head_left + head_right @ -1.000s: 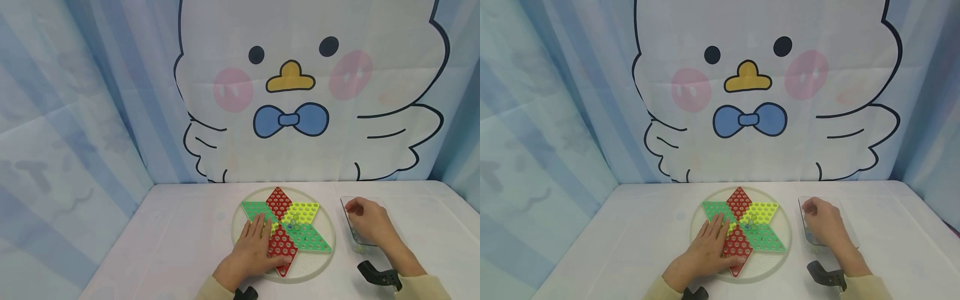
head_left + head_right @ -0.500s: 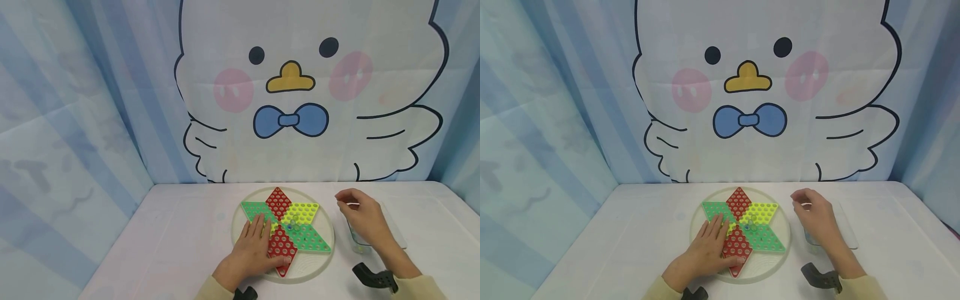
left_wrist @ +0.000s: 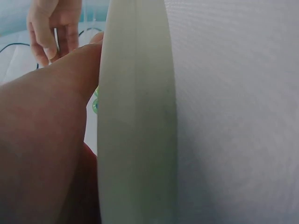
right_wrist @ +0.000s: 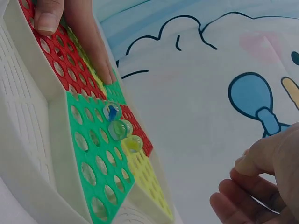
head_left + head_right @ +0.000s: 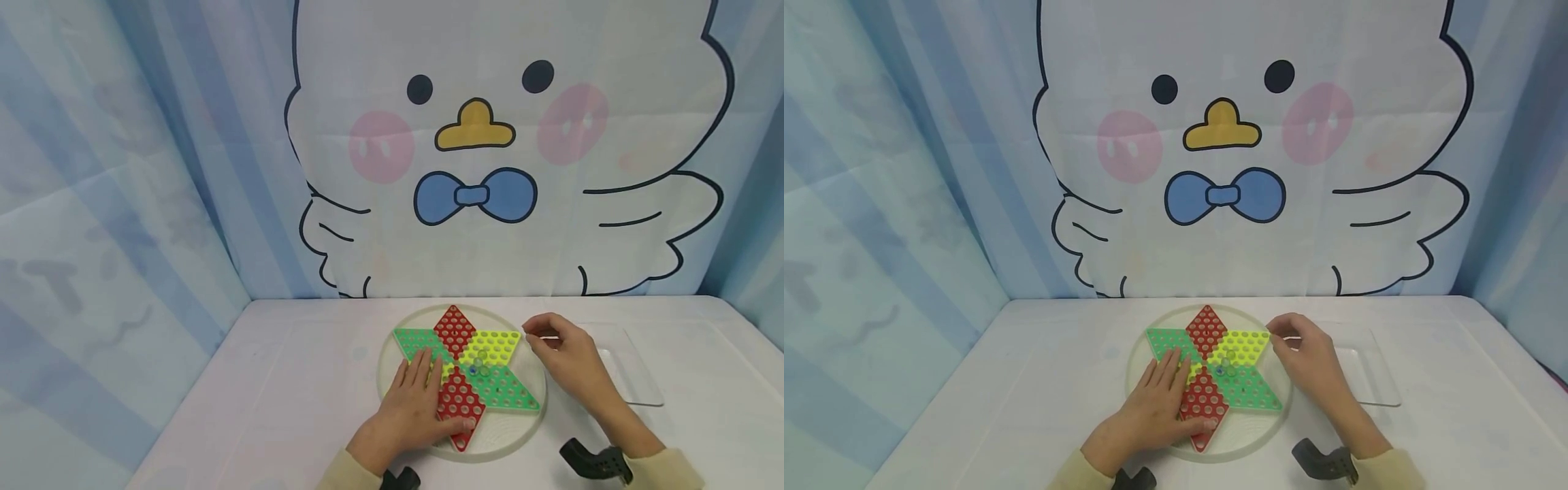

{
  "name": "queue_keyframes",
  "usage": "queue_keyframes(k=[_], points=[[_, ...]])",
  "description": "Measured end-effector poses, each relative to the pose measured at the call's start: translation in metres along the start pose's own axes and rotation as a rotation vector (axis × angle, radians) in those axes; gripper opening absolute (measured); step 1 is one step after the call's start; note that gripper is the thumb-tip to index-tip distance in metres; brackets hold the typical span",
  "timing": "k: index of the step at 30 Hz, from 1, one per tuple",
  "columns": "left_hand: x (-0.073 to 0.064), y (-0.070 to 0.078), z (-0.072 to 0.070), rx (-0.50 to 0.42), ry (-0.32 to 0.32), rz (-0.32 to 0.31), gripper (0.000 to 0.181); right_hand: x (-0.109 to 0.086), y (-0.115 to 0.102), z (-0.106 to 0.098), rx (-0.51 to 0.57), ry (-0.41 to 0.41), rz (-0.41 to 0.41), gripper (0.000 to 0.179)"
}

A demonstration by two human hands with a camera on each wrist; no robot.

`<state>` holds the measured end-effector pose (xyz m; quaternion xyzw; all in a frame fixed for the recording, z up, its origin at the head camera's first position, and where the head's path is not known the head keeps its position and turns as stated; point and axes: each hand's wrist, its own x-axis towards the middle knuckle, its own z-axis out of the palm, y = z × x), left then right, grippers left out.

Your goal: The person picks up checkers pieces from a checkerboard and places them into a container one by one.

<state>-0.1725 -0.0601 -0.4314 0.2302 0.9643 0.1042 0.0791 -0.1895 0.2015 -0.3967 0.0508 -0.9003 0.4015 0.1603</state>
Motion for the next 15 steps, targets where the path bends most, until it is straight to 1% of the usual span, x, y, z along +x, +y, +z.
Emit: queue_keyframes(k=[4, 10, 15], points=[[-0.001, 0.001, 0.000, 0.001, 0.000, 0.001, 0.106, -0.001, -0.003, 0.006, 0.021, -0.029, -0.007, 0.017], [0.000, 0.001, 0.000, 0.003, 0.003, -0.004, 0.106, -0.004, -0.006, 0.015, 0.037, -0.036, -0.048, 0.015], [0.000, 0.001, 0.000, 0.005, 0.007, -0.005, 0.107, -0.007, -0.007, 0.024, 0.062, -0.057, -0.070, 0.014]])
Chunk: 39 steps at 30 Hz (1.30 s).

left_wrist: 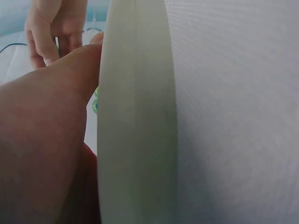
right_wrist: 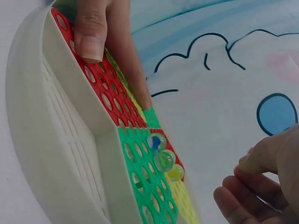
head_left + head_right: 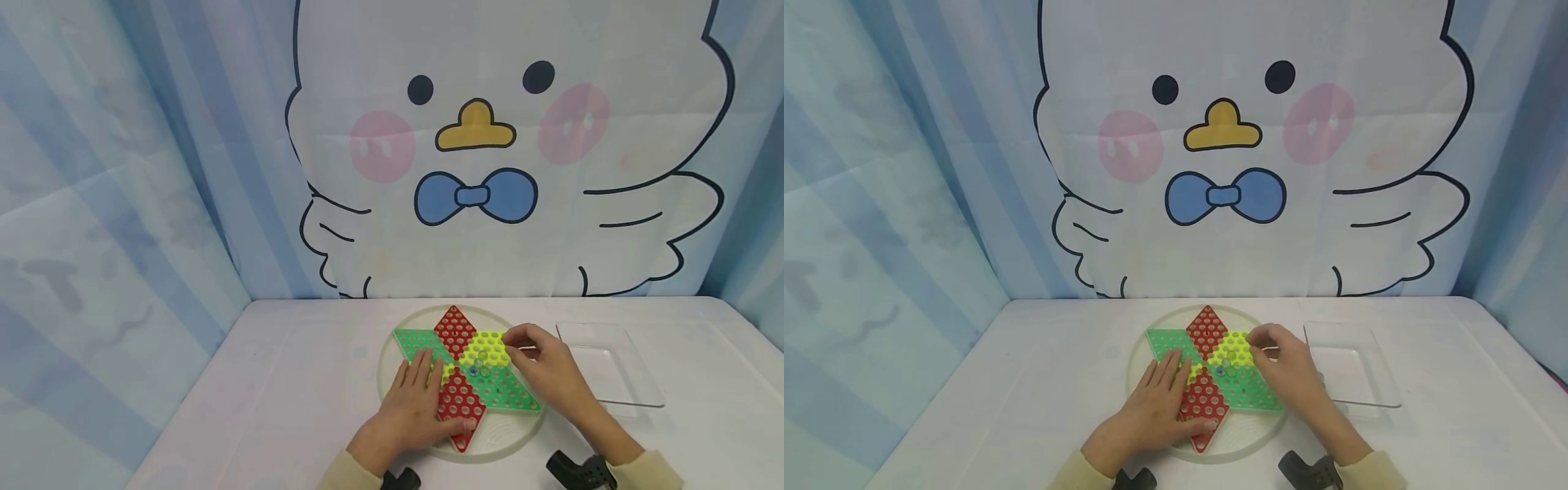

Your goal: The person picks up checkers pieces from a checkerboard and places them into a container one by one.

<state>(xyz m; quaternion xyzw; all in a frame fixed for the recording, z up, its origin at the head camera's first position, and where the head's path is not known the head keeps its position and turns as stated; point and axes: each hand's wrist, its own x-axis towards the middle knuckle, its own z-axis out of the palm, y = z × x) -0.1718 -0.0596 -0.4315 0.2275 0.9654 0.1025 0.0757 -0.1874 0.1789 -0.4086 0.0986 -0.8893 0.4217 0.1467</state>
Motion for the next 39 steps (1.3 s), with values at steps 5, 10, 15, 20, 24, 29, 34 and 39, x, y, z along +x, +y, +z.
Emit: queue_keyframes(k=[5, 10, 15, 20, 24, 29, 34, 39], points=[[-0.001, 0.000, -0.001, -0.001, -0.005, -0.003, 0.107, -0.002, 0.001, 0.009, 0.047, 0.002, -0.047, 0.011], [-0.001, 0.000, -0.002, -0.003, -0.002, -0.002, 0.107, -0.003, 0.001, 0.017, 0.077, -0.013, -0.064, 0.011], [-0.001, 0.000, -0.002, 0.004, 0.004, 0.000, 0.106, -0.004, 0.004, 0.023, 0.077, -0.045, -0.041, 0.013], [-0.001, 0.001, -0.001, 0.004, -0.001, -0.001, 0.105, -0.005, 0.006, 0.028, 0.053, -0.070, -0.014, 0.014], [-0.001, 0.001, -0.001, 0.002, 0.000, -0.003, 0.106, -0.005, 0.006, 0.030, 0.030, -0.075, -0.013, 0.015], [0.000, 0.000, 0.000, 0.009, 0.004, 0.003, 0.106, -0.007, 0.008, 0.033, 0.020, -0.065, -0.046, 0.018], [0.001, 0.000, 0.001, 0.019, 0.008, 0.005, 0.106, -0.008, 0.010, 0.037, 0.024, -0.052, -0.086, 0.022], [0.000, 0.000, 0.001, 0.024, 0.021, 0.012, 0.106, -0.010, 0.010, 0.040, 0.027, -0.048, -0.109, 0.024]])
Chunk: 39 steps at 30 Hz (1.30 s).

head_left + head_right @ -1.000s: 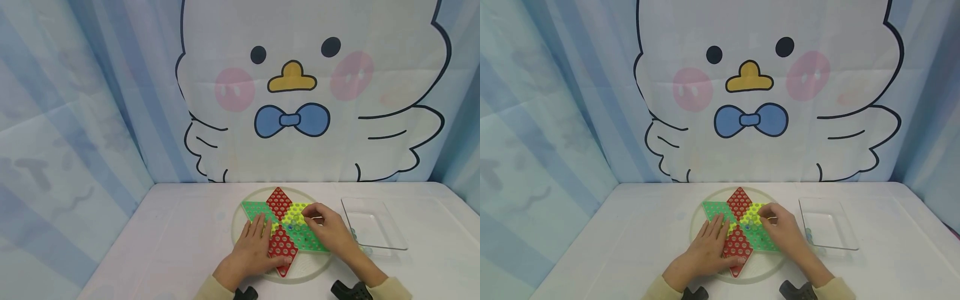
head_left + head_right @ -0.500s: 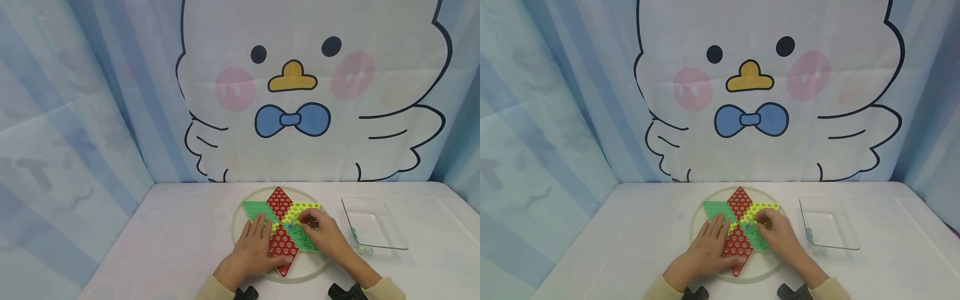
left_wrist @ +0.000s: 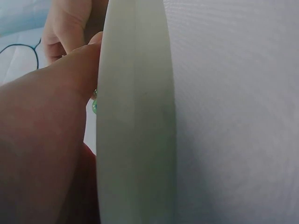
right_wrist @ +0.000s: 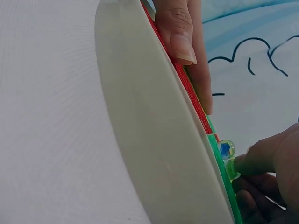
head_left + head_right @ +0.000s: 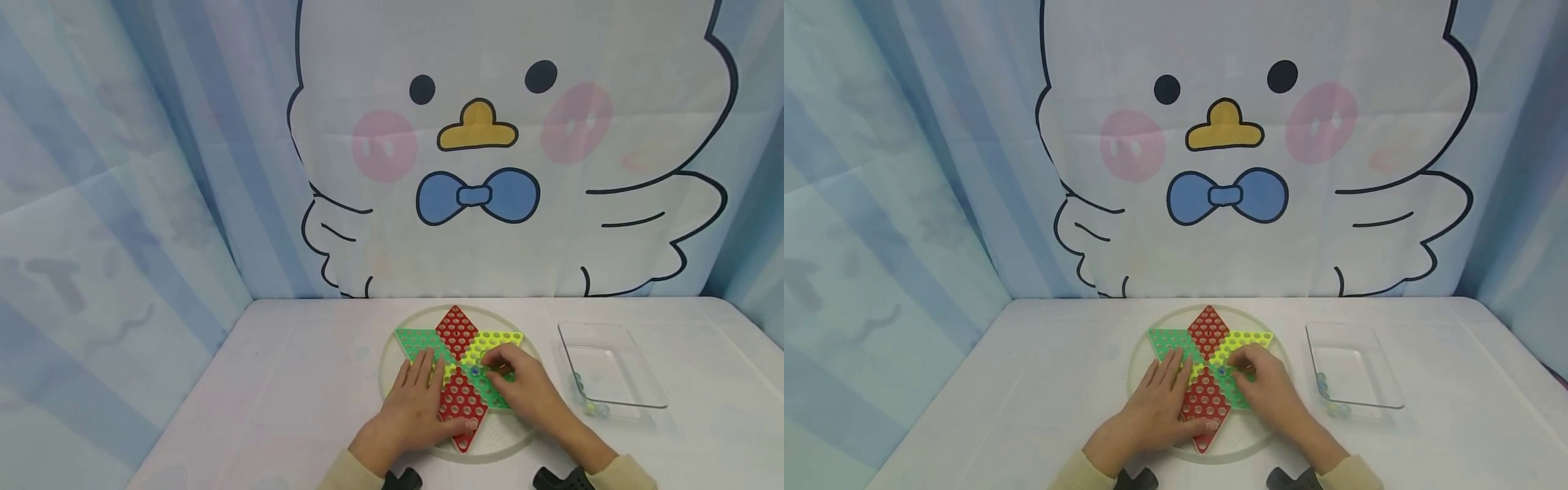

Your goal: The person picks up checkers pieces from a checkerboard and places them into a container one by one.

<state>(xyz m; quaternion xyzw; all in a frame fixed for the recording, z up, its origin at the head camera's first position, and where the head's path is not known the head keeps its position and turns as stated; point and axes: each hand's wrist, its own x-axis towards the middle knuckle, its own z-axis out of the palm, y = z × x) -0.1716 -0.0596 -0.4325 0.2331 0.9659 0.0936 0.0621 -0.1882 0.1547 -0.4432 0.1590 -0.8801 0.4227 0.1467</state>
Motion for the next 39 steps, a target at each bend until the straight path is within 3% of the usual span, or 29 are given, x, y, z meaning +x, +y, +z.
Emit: queue_keyframes(k=[13, 34, 39], points=[[0.000, -0.001, -0.001, -0.015, -0.005, -0.013, 0.106, 0.002, 0.001, 0.005, -0.049, 0.041, -0.081, 0.025], [0.000, 0.001, -0.002, -0.011, -0.011, -0.013, 0.106, 0.005, -0.007, -0.011, -0.003, -0.008, 0.062, 0.017], [-0.001, 0.002, -0.004, -0.022, -0.022, -0.018, 0.107, 0.006, -0.008, -0.015, 0.010, 0.009, 0.060, 0.019]])
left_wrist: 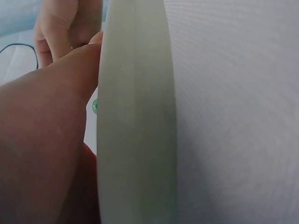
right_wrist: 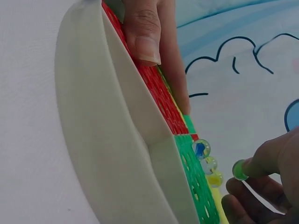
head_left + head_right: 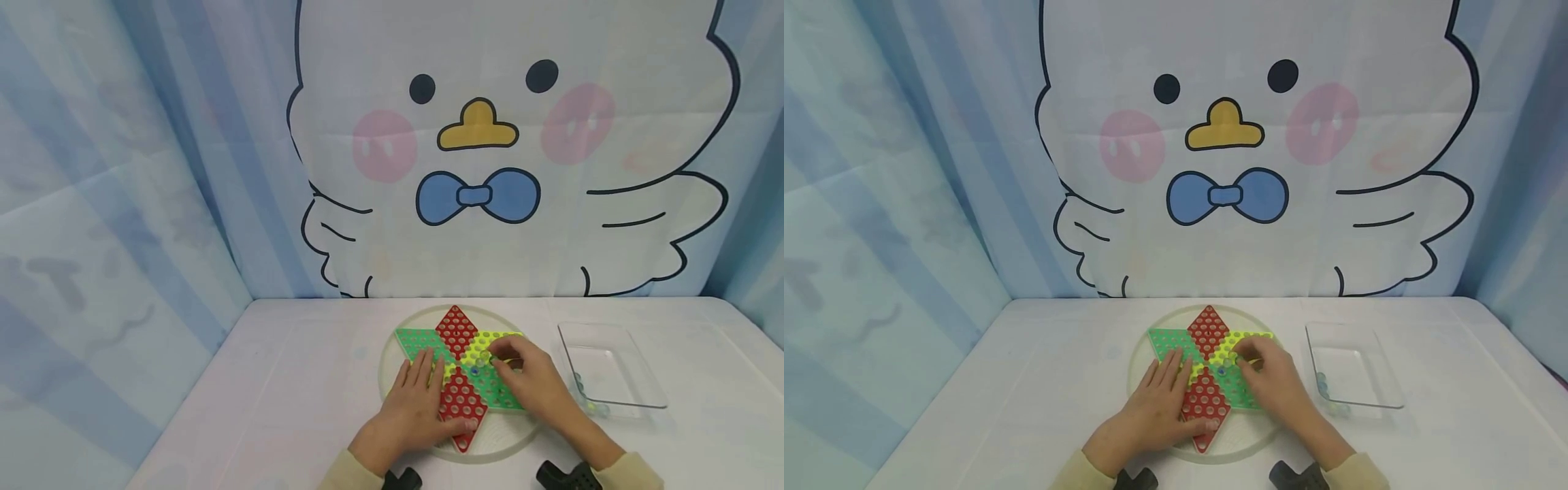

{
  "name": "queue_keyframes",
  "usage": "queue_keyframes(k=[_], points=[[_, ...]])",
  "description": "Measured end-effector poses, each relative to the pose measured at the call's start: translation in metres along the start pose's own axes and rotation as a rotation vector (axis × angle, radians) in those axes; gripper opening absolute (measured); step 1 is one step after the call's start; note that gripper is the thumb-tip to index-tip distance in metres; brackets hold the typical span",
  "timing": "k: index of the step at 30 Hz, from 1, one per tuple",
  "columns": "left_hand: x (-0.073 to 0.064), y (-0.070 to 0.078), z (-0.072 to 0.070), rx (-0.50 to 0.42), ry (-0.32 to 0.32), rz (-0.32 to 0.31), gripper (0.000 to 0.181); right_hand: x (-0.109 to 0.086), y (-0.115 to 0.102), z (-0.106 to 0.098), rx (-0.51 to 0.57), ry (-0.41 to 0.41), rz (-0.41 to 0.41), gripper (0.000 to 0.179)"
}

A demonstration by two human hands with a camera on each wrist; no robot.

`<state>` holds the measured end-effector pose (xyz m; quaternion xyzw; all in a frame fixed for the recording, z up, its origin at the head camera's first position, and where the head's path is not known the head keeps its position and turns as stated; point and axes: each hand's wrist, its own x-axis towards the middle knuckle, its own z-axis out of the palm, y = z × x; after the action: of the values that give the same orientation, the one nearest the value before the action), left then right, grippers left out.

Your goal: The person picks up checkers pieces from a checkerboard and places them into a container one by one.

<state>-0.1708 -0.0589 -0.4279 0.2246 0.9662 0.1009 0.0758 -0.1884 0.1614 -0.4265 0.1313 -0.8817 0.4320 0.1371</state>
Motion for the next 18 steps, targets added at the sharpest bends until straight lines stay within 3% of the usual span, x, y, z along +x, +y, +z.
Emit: queue_keyframes(k=[6, 18], points=[[0.000, 0.000, 0.000, -0.001, -0.003, 0.006, 0.106, 0.001, -0.002, -0.006, 0.033, 0.040, -0.022, 0.021], [-0.001, 0.000, 0.000, -0.018, -0.001, 0.003, 0.106, 0.003, -0.010, -0.027, -0.028, 0.048, 0.039, 0.023]])
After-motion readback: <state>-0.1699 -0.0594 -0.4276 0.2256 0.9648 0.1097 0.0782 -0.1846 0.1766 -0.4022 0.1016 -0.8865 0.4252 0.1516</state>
